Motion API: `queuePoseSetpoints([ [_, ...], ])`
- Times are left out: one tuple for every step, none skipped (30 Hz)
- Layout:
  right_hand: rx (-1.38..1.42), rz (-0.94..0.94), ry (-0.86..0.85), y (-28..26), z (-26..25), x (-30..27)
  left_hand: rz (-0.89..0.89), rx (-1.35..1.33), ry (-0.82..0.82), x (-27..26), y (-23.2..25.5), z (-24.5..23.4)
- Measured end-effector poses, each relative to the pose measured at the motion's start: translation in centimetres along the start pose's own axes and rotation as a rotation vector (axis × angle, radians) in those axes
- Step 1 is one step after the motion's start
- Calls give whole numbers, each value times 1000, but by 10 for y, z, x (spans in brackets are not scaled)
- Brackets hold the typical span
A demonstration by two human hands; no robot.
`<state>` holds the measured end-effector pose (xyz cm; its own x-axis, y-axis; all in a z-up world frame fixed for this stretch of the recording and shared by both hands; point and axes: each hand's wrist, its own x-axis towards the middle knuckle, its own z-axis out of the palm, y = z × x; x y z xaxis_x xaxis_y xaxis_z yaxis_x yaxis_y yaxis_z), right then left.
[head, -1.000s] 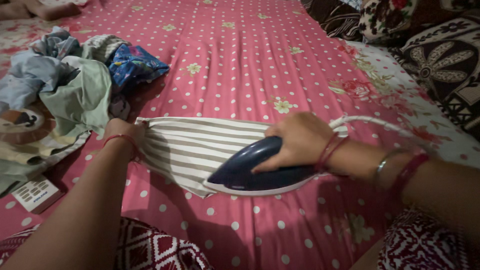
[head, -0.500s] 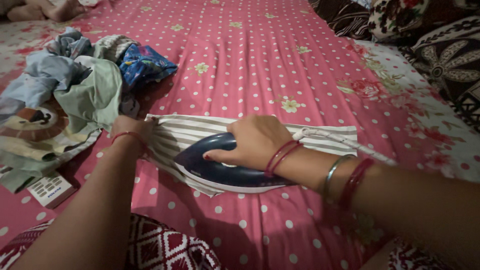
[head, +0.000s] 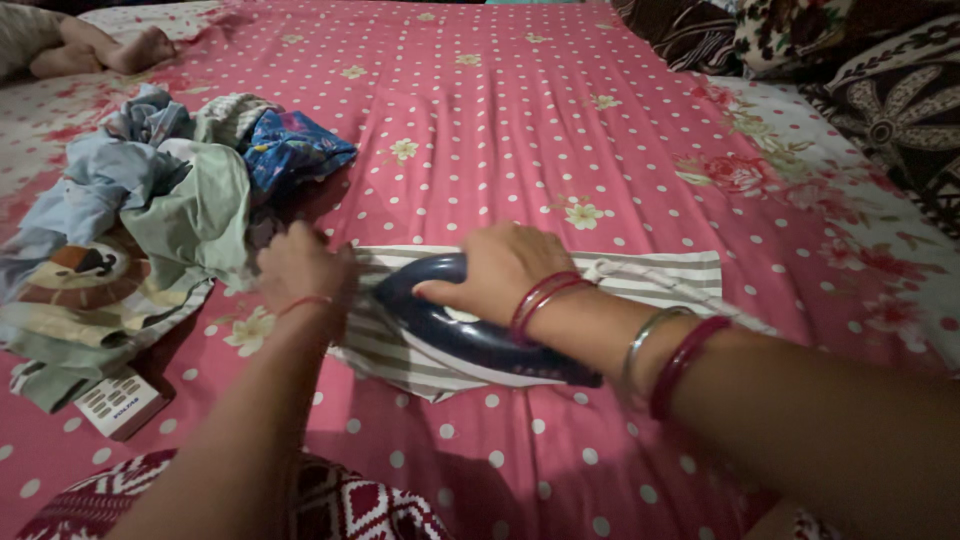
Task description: The person irons a striped baby shirt on a bed using an electric iron. They smooth the fabric, iron the sleeves and body, then fold the shirt. They then pick up a light green baby onesie and begin ironing it.
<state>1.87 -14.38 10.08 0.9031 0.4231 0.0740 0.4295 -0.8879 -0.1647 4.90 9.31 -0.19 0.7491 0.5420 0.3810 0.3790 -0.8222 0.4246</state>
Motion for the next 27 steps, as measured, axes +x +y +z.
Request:
queuePoseSetpoints([
  [-18, 26, -6, 7, -2, -2, 67, -40, 35, -3, 2, 6],
  [-36, 52, -11, 14, -4, -3, 50, -83, -21, -4, 3, 10],
  [-44, 81, -2, 23, -6, -5, 35, -128, -79, -5, 3, 16],
  [-53, 109, 7, 31, -8, -6, 21, -173, -137, -5, 4, 21],
  [-60, 135, 14, 40, -10, -8, 62, -122, -149, -6, 4, 26],
  [-64, 157, 20, 50, -12, -10, 104, -71, -160, -8, 5, 30],
  [-66, 174, 25, 60, -15, -13, 142, -18, -169, -8, 5, 31],
  [-69, 191, 31, 69, -17, -15, 160, 28, -181, -10, 7, 32],
  [-72, 215, 18, 79, -19, -18, 178, 75, -192, -14, 12, 32],
  [-76, 239, 5, 89, -21, -20, 195, 121, -203, -19, 18, 31],
  [-79, 263, -8, 98, -23, -22, 184, 112, -232, -26, 25, 29],
  [-88, 323, -19, 107, -24, -23, 172, 102, -261, -35, 32, 27],
  [-96, 385, -31, 117, -23, -24, 161, 92, -292, -44, 40, 26],
  [-105, 446, -43, 127, -24, -24, 150, 86, -340, -53, 48, 25],
  [-100, 429, -29, 138, -23, -23, 140, 81, -387, -60, 56, 25],
  [-94, 411, -16, 146, -22, -20, 130, 76, -434, -66, 62, 26],
  [-88, 392, -5, 152, -19, -17, 137, 67, -420, -73, 65, 27],
  [-14, 442, -75, 157, -17, -13, 145, 59, -405, -79, 69, 30],
  [60, 491, -146, 162, -16, -10, 154, 49, -391, -84, 70, 32],
  [134, 539, -218, 166, -16, -7, 153, 52, -393, -88, 69, 33],
  [305, 571, -256, 170, -14, -4, 153, 55, -395, -90, 69, 34],
  [478, 600, -293, 173, -13, -2, 154, 57, -397, -93, 68, 35],
  [653, 626, -329, 176, -11, 0, 168, 45, -370, -95, 67, 36],
  [744, 684, -355, 180, -10, 1, 183, 33, -342, -98, 66, 37],
  [836, 739, -383, 183, -9, 2, 195, 22, -314, -100, 65, 37],
  [927, 794, -412, 186, -7, 4, 198, 24, -315, -100, 65, 38],
  [1058, 801, -472, 190, -6, 5, 197, 27, -313, -100, 65, 38],
])
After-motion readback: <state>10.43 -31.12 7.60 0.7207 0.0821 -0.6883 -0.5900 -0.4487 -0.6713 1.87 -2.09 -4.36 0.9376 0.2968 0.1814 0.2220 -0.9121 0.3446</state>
